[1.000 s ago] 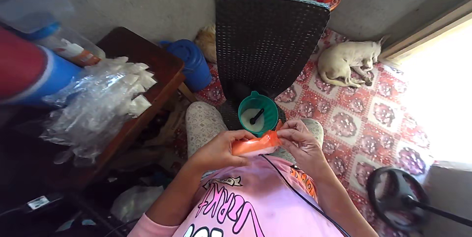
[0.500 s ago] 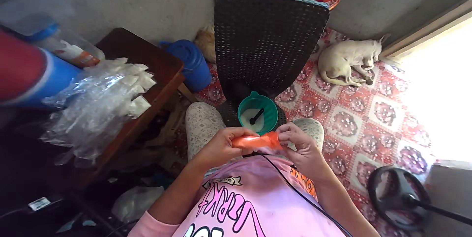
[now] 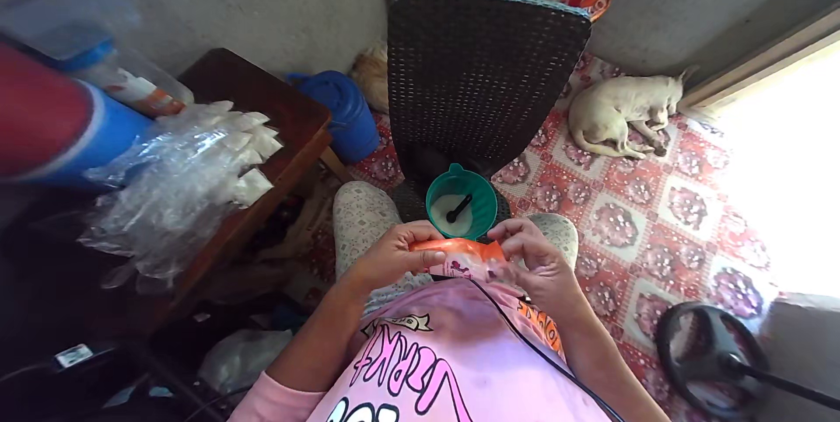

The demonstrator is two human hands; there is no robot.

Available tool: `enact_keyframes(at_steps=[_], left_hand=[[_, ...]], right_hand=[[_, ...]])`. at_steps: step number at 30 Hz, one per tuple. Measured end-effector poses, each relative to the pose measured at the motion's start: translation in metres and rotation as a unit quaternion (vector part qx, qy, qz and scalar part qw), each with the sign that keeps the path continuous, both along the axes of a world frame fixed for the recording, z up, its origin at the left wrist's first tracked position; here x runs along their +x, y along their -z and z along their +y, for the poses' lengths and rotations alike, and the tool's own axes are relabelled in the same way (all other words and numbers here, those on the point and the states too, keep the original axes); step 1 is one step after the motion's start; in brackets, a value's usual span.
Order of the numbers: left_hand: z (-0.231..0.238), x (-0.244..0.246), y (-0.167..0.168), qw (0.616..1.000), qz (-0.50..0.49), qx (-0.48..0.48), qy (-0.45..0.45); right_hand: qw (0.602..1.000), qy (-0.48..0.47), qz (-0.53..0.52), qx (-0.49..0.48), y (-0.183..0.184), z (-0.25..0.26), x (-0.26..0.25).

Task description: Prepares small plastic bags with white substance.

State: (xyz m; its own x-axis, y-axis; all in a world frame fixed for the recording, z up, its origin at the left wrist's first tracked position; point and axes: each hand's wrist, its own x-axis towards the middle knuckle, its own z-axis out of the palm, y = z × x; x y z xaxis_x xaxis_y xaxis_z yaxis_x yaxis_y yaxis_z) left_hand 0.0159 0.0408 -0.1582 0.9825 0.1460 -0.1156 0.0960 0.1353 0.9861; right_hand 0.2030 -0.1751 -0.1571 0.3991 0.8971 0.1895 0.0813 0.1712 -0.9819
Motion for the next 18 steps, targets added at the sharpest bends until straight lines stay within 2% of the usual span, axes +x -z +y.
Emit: enact_keyframes(at_steps=[5, 7, 9, 13, 15, 18], left_hand=[[0.003, 0.002, -0.003, 0.996, 0.051, -0.059, 0.046], [0.005, 0.001, -0.001, 0.992, 0.020, -0.117, 0.051], [0.010, -0.004, 0.004, 0.975, -0.046, -0.211, 0.042], [0.015, -0.005, 0.009, 0.928, -0.164, -0.334, 0.023], [0.003, -0.001, 0.009, 0.926, -0.163, -0.341, -0.014], [-0.018, 0.010, 0.009, 0.914, -0.128, -0.375, -0.092]], right_hand=[[0.995, -0.097, 0.011, -0.002, -0.004, 0.001, -0.003], [0.997, -0.069, 0.041, -0.017, -0.003, 0.002, -0.005], [0.993, -0.017, 0.115, -0.011, -0.001, 0.002, -0.006], [0.957, 0.061, 0.283, 0.015, -0.009, 0.003, -0.014], [0.947, 0.061, 0.314, 0.033, -0.012, 0.007, -0.019], [0.958, 0.032, 0.281, 0.049, -0.010, 0.012, -0.022]])
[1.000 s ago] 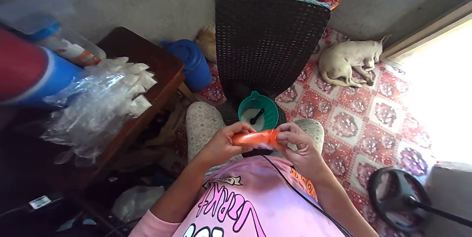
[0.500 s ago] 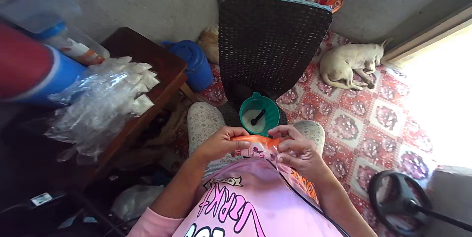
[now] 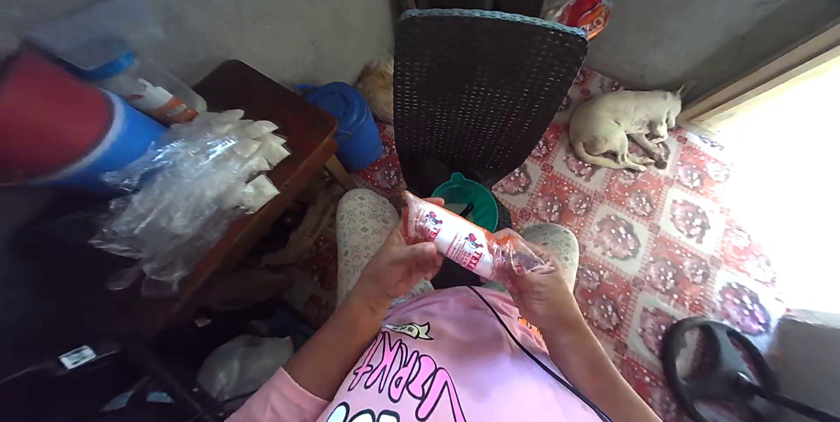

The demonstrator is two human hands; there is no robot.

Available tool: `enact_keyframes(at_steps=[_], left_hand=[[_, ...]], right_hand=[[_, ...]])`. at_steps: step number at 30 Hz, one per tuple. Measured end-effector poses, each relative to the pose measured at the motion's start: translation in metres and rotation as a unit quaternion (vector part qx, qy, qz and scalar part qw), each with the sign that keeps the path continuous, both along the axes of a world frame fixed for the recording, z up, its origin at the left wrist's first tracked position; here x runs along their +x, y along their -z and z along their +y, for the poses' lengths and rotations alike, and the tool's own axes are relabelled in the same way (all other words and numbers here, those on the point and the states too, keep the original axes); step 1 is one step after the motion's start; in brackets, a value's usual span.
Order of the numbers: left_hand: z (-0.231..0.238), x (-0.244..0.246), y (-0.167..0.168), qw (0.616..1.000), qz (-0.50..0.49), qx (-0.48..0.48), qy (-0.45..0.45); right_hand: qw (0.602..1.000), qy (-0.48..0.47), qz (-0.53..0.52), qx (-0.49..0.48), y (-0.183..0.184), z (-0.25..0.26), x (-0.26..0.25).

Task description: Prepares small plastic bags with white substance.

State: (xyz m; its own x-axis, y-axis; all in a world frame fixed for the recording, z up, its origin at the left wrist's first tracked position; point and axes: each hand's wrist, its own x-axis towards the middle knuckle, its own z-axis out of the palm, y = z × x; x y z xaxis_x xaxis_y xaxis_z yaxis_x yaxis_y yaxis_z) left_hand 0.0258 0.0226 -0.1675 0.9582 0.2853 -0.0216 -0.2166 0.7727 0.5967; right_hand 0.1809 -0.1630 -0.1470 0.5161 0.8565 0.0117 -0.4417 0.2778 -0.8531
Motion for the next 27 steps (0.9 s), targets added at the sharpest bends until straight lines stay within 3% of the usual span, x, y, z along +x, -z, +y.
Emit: enact_keyframes(at_steps=[4, 9, 16, 27], left_hand=[[-0.011, 0.010, -0.018, 0.984, 0.137, -0.052, -0.104], [-0.014, 0.017, -0.031, 0.958, 0.239, -0.048, -0.150], [-0.023, 0.023, -0.039, 0.955, 0.234, 0.045, -0.177], [-0.030, 0.028, -0.035, 0.937, 0.271, 0.054, -0.214]], right_hand=[[0.996, -0.022, -0.085, 0.012, 0.006, -0.001, 0.002], [0.994, -0.015, -0.104, 0.039, 0.011, -0.001, 0.003], [0.990, 0.008, -0.137, 0.033, 0.004, 0.002, -0.002], [0.956, 0.032, -0.291, 0.009, 0.014, 0.003, -0.002]])
